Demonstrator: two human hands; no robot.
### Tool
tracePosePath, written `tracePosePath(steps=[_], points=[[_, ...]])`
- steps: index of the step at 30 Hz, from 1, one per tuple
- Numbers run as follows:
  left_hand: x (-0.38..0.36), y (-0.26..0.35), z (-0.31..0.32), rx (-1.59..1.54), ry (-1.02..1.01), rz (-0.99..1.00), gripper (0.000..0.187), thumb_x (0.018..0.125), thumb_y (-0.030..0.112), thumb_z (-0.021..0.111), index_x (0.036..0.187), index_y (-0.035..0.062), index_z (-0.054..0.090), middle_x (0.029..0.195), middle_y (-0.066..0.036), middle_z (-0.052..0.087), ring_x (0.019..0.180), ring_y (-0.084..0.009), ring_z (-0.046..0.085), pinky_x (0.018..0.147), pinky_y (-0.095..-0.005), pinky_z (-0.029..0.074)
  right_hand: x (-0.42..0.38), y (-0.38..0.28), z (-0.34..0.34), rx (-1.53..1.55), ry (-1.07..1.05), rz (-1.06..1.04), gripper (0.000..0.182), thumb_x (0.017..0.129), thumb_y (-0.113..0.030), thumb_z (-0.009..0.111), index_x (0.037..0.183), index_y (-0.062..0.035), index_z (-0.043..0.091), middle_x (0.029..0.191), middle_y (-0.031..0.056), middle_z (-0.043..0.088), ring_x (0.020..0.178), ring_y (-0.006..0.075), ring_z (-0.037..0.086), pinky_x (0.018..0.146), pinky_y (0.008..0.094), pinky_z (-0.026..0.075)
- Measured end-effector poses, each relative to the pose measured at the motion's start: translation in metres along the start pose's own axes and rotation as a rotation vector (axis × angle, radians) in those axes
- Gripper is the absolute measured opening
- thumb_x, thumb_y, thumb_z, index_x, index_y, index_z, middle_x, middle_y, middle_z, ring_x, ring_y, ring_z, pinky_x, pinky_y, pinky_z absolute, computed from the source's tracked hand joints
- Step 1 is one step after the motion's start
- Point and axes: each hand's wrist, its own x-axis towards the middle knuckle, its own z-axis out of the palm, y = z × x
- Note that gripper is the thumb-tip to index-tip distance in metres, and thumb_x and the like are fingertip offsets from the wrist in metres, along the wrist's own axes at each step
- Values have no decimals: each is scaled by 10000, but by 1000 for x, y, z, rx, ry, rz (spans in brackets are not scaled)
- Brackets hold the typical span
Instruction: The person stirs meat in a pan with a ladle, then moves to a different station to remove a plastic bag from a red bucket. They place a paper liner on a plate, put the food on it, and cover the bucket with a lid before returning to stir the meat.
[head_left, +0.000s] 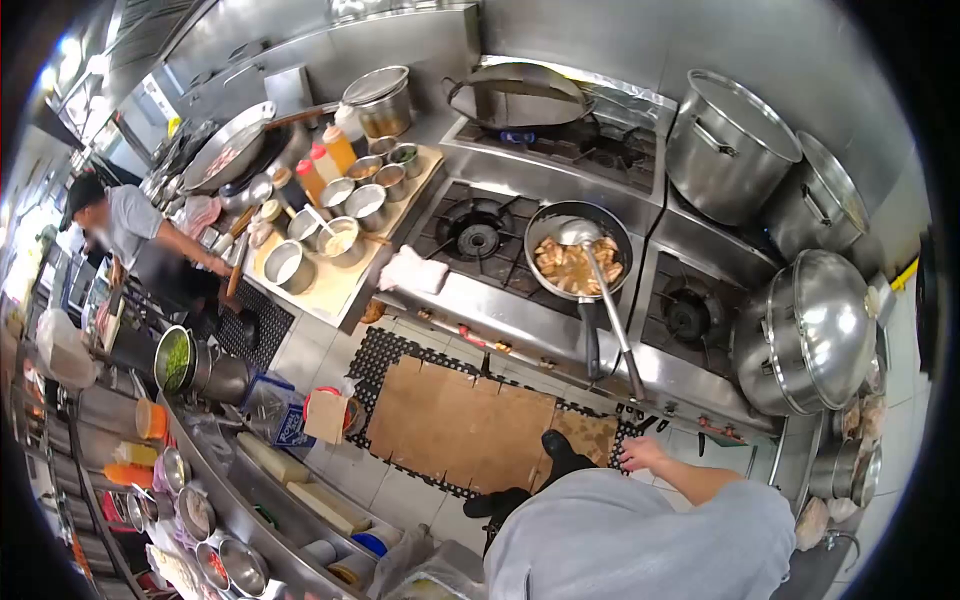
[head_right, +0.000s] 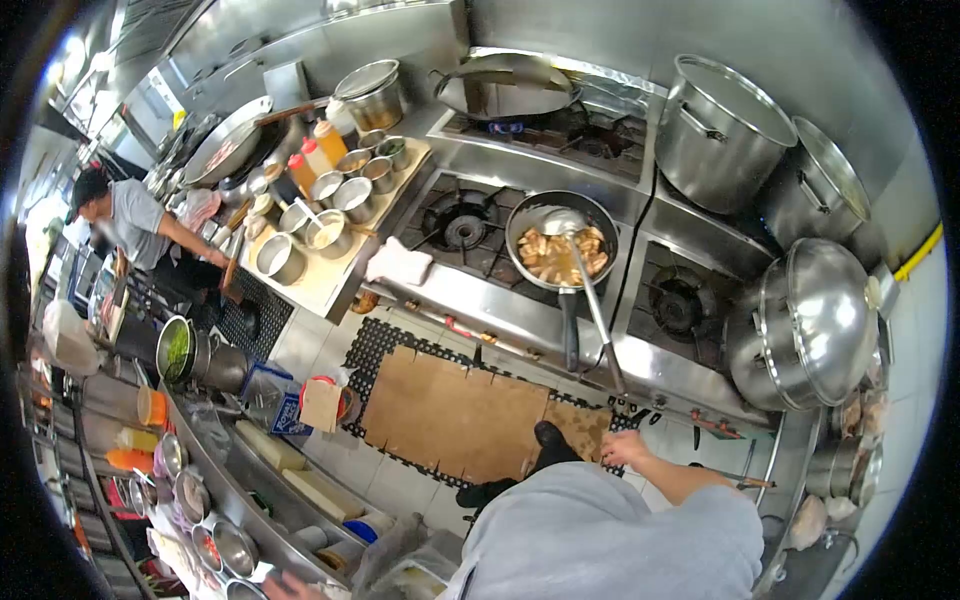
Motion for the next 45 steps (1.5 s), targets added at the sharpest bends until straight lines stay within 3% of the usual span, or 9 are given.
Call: tracePosePath(steps=[4, 7, 8, 12, 15, 22, 28, 41, 45], points=[[-48, 159, 61, -554, -685, 142, 340, 874, 71, 538, 1202, -13, 502, 1222, -142, 513, 1104, -228, 506, 933, -323, 393, 20, -54, -50, 542, 157, -350, 492, 919, -432, 452, 1089, 25, 515, 900, 151, 625, 758, 258, 651, 620, 354, 548], [-126, 256, 110, -865, -1176, 62, 314, 859, 94, 574, 1159, 5, 545, 1183, -129, 547, 1081, -214, 522, 903, -325, 424, 68, -107, -46, -41, 143, -685, 703, 829, -350, 635, 1342, 15, 321, 1004, 161, 612, 810, 234, 643, 676, 291, 514], [-160, 280, 132, -938, -1263, 169, 341, 855, 122, 591, 1169, 2, 536, 1181, -132, 557, 1073, -217, 539, 895, -321, 436, 11, -147, -35, -111, 126, -663, 767, 772, -297, 678, 1361, 5, 291, 1116, 233, 569, 1133, 291, 496, 955, 333, 388], [-284, 372, 176, -910, -1576, 275, 476, 858, 267, 607, 1227, -8, 486, 1190, -190, 553, 1035, -255, 575, 852, -322, 462, 29, -164, -34, -672, 338, -751, 718, 760, -18, 516, 1406, -78, 208, 1135, 221, 439, 958, 406, 533, 814, 441, 455], [-344, 405, 196, -985, -1513, 380, 531, 859, 338, 600, 1222, -23, 460, 1082, -175, 590, 918, -239, 623, 748, -306, 497, 10, -178, -84, -787, 381, -730, 693, 757, -11, 506, 1393, -86, 242, 1123, 214, 448, 872, 403, 566, 735, 459, 477], [-347, 455, 212, -883, -1721, -142, 383, 884, 356, 559, 1008, 14, 442, 683, -58, 536, 445, -144, 521, 378, -284, 424, -35, -127, -117, -508, 233, -717, 554, 900, -199, 458, 1371, -4, 244, 759, 272, 608, 708, 428, 607, 652, 469, 480], [-335, 460, 193, -912, -1676, -121, 344, 890, 369, 540, 895, 41, 438, 635, -32, 463, 404, -127, 451, 352, -276, 364, -68, -128, -124, -59, -83, -556, 541, 902, -186, 514, 1375, -32, 302, 623, 117, 553, 434, 181, 498, 457, 333, 431], [-346, 424, 279, -882, -1478, 282, 470, 863, 455, 540, 924, -10, 505, 646, -73, 555, 447, -163, 513, 414, -298, 419, -34, -219, -132, -912, 138, -890, 502, 886, -196, 521, 1341, -65, 354, 728, 259, 589, 620, 401, 563, 597, 431, 446], [-290, 445, 213, -746, -1795, 83, 555, 856, 492, 521, 979, -48, 510, 729, -143, 616, 636, -276, 608, 585, -380, 482, -105, -218, -152, -1016, 134, -745, 496, 870, -181, 534, 1332, -92, 376, 748, 244, 584, 683, 409, 576, 625, 450, 435]])
